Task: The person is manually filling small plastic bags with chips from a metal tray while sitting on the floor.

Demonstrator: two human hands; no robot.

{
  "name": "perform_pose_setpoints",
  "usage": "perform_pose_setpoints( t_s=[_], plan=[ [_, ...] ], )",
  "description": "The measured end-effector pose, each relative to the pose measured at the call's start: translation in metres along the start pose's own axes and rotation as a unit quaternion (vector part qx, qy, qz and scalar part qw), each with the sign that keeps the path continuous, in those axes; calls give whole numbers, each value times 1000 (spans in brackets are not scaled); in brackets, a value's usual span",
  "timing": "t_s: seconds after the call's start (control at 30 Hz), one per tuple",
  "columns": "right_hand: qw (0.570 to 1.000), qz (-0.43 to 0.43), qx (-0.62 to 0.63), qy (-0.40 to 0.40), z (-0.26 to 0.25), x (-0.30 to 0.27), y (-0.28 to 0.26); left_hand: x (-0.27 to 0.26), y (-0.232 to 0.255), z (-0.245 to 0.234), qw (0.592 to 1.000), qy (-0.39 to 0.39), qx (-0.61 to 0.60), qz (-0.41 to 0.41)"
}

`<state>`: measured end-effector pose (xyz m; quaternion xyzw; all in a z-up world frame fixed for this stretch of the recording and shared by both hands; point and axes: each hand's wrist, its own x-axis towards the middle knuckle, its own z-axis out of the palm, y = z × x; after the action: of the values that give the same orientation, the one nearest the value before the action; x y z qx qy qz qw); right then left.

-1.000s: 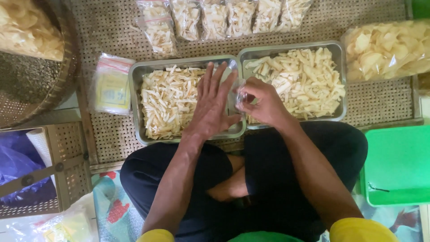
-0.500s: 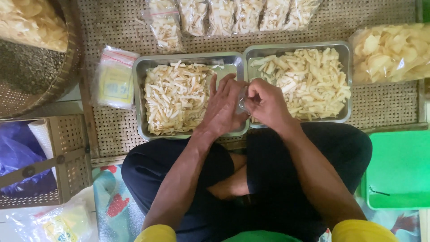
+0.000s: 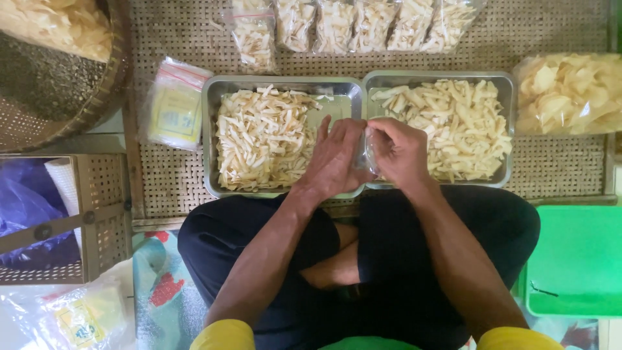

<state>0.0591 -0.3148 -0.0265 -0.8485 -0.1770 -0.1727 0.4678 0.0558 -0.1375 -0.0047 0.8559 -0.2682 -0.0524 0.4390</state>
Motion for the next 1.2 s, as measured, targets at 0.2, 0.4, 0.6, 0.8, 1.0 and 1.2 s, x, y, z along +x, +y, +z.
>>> perform_pose_setpoints(
  t_s=[0.2,0.4,0.6,0.8,1.0,1.2],
  plan=[
    [999,5,43,-26,0,0,-2,3,-11,10,1000,19,-7,14],
    [980,112,163,-34,-6,-1,-2,0,-21,0,983,174,-51,29],
    [991,127,9,-32,10,-6,8,-2,-44,-61,941,330,-50,55],
    [957,173,-101,-208,73,11,-4,-29,-30,-127,941,339,5,8],
    [878,327,-168,-306,130,57,-87,-29,-55,-126,940,339,-26,5],
    [962,190,-72,-180,122,14,-20,-25,-52,-119,953,295,-60,9]
  ],
)
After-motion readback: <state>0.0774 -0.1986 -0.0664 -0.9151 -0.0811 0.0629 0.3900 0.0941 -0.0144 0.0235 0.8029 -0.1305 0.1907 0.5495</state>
